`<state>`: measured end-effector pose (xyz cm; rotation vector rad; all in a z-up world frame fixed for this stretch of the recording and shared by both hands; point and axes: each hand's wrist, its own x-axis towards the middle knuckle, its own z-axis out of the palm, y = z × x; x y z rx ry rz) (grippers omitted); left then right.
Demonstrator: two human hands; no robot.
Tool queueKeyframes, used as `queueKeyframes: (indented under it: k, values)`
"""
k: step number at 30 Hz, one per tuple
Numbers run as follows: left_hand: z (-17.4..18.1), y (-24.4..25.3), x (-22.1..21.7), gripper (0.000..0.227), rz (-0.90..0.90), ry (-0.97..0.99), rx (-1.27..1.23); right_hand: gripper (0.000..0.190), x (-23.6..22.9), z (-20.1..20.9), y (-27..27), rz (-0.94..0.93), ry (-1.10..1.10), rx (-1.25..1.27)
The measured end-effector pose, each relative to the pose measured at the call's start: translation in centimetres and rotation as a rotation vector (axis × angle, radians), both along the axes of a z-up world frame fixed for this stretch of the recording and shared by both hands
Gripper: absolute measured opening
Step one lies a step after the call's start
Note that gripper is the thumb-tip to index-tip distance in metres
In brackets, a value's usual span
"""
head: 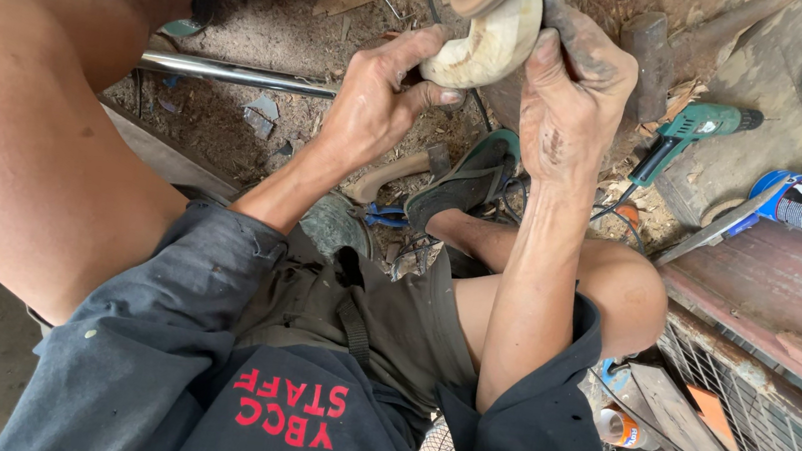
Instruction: The person holds a curved wooden piece against a rotating grinding wheel, rotating it to smooth the surface. The person periodically lifts the piece to check progress and repositions it for further grinding.
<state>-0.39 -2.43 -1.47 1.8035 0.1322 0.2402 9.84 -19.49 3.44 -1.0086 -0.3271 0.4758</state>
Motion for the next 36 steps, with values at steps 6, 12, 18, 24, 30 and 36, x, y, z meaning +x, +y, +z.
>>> queueKeyframes:
  k: [6,12,18,24,30,36]
  values:
    - [0.1,-0.8,-0.1,0.048,-0.029,0.073,-0.128,0.035,0.3,0.2,0.3,-0.009,0.027,-0.061]
    - [0.2,-2.0,-0.3,0.044,-0.065,0.199,-0.399,0.036,0.6,0.7,0.4,0.005,0.033,-0.108]
    - [1.0,-4.0,-1.0,0.036,-0.091,0.305,-0.732,0.033,1.0,1.2,0.7,-0.009,-0.045,-0.187]
    - [2.3,-5.1,-1.3,0.031,-0.115,0.371,-1.015,0.032,1.2,1.5,0.9,-0.031,-0.088,-0.272]
    - [5.0,-4.4,-1.2,0.027,-0.113,0.478,-1.148,0.028,1.7,1.7,1.3,-0.033,-0.166,-0.38]
    - [6.7,-2.3,-1.4,0.035,-0.032,0.453,-0.179,0.029,1.0,2.3,0.1,-0.048,0.152,-0.223]
